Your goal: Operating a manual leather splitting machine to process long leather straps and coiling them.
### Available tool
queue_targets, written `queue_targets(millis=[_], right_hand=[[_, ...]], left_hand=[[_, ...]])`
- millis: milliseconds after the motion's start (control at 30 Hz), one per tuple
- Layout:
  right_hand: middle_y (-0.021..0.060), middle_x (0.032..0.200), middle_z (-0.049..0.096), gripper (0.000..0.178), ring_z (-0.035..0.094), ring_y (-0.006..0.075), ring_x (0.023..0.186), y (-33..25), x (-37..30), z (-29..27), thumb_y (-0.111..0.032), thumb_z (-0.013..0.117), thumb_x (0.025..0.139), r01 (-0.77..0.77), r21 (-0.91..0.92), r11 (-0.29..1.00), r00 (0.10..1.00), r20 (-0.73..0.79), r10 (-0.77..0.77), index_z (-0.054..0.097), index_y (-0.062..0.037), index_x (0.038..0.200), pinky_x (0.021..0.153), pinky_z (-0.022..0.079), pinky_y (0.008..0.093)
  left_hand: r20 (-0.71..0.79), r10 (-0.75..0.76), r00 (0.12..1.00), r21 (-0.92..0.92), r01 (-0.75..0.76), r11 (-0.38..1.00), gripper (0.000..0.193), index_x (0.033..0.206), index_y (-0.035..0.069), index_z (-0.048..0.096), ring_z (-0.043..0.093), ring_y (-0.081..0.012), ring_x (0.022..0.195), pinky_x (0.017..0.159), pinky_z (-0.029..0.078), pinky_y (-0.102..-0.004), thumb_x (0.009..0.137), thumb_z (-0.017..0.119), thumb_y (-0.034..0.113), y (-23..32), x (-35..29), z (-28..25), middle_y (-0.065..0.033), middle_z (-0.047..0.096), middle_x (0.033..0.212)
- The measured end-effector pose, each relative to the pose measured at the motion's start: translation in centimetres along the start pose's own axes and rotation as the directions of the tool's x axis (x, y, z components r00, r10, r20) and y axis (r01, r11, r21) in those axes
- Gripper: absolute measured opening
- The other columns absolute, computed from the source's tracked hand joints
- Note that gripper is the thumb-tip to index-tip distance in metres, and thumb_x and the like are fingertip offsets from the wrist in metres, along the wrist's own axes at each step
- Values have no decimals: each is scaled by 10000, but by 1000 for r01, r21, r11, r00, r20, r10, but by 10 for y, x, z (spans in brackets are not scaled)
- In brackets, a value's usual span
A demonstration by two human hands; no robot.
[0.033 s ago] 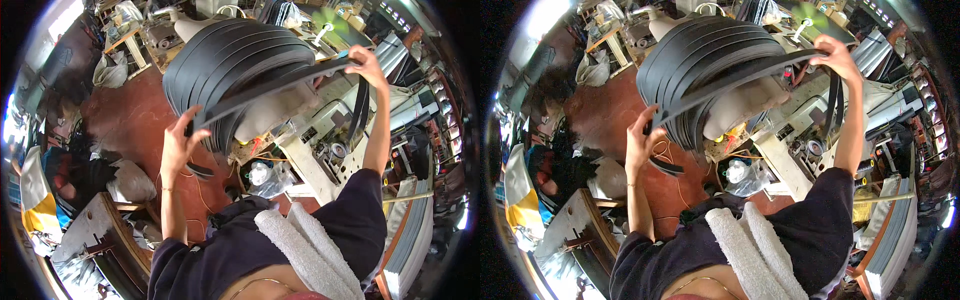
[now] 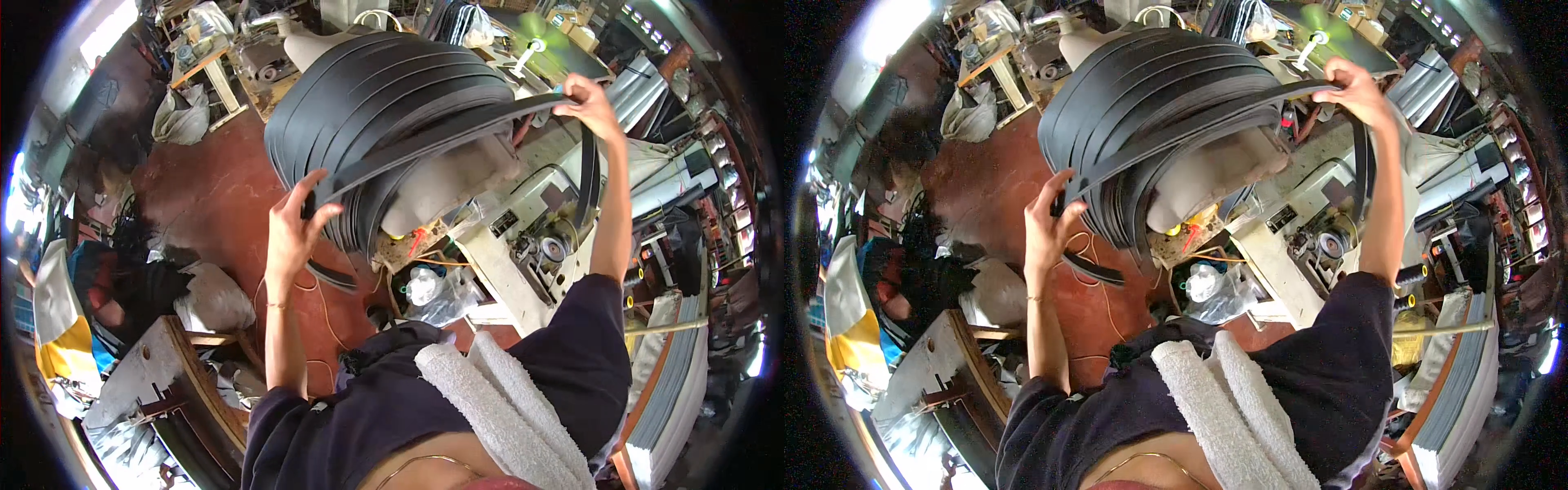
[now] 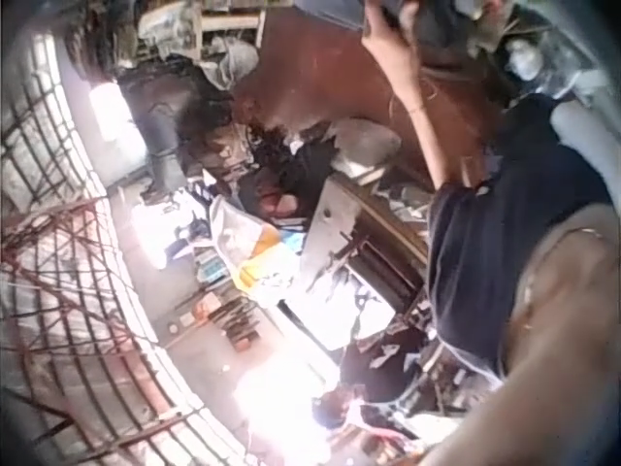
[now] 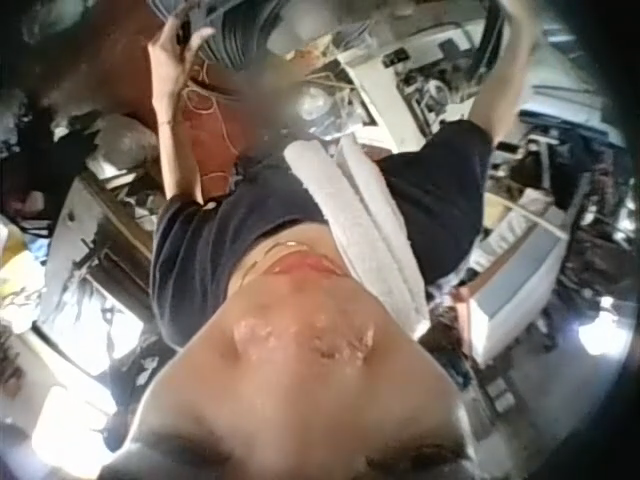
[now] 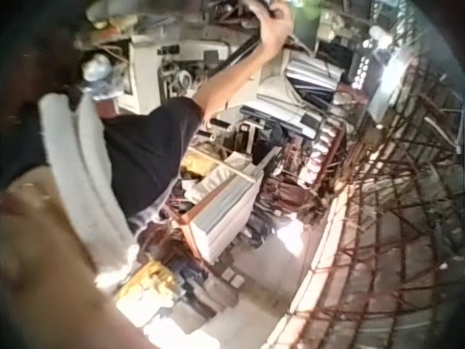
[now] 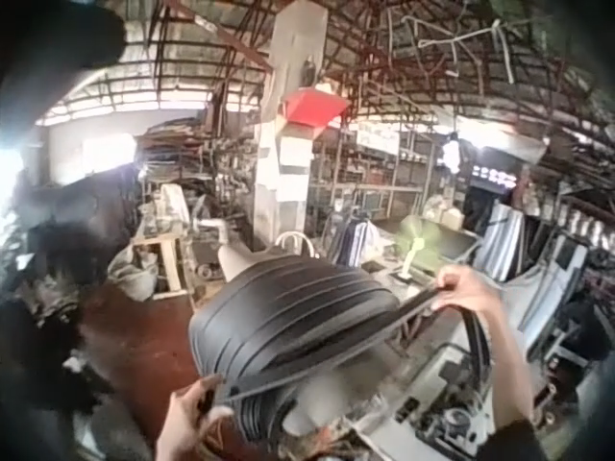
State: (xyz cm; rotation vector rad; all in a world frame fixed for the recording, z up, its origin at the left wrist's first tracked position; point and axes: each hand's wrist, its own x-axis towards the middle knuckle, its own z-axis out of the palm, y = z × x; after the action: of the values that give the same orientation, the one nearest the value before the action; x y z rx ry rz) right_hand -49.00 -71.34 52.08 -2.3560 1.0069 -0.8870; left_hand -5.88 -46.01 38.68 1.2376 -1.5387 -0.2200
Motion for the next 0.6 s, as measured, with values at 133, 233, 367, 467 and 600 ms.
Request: queue_targets(millis=[133,233,367,467,600], right_hand=[[-63,715,327,471,309,65,639,90,41,58,-78,809,724,89,58,994,996,18,-90,338,-92,700,559,301,237],[-43,759,344,421,341,75,687,122,32,87,-28,785,711,-63,90,994,995,85,55,369,-76,753,605,341,222],[-32,811,464,340,412,81,751,133,28,78,-53,802,686,-31,86,996,992,128,19,498,-60,839,666,401,234],[-8,937,594,311,497,72,831,132,21,76,-87,805,711,-134,197,971,977,192,95,638,-40,969,690,452,238],[3,936,642,266,545,54,721,137,17,89,-86,766,777,-109,288,951,993,66,93,697,-24,1026,608,436,204]], left_hand=[[-112,30,993,205,-7,979,287,1078,2,616,608,-312,745,689,500,-354,836,695,135,-27,9,38,-146,613,902],[-166,69,984,278,-21,960,316,1074,20,627,609,-319,820,710,507,-382,788,732,102,-37,-10,63,-160,596,954],[-179,101,979,366,-29,930,291,1089,16,631,602,-304,807,698,503,-362,814,700,81,-44,-21,85,-166,594,997],[-261,89,961,480,49,876,332,997,59,659,511,-327,974,797,452,-410,696,788,108,-50,-37,98,-166,517,1104],[-270,-1,963,402,114,909,225,948,40,686,533,-157,759,493,438,-261,748,776,91,-64,-48,110,-122,453,1121]])
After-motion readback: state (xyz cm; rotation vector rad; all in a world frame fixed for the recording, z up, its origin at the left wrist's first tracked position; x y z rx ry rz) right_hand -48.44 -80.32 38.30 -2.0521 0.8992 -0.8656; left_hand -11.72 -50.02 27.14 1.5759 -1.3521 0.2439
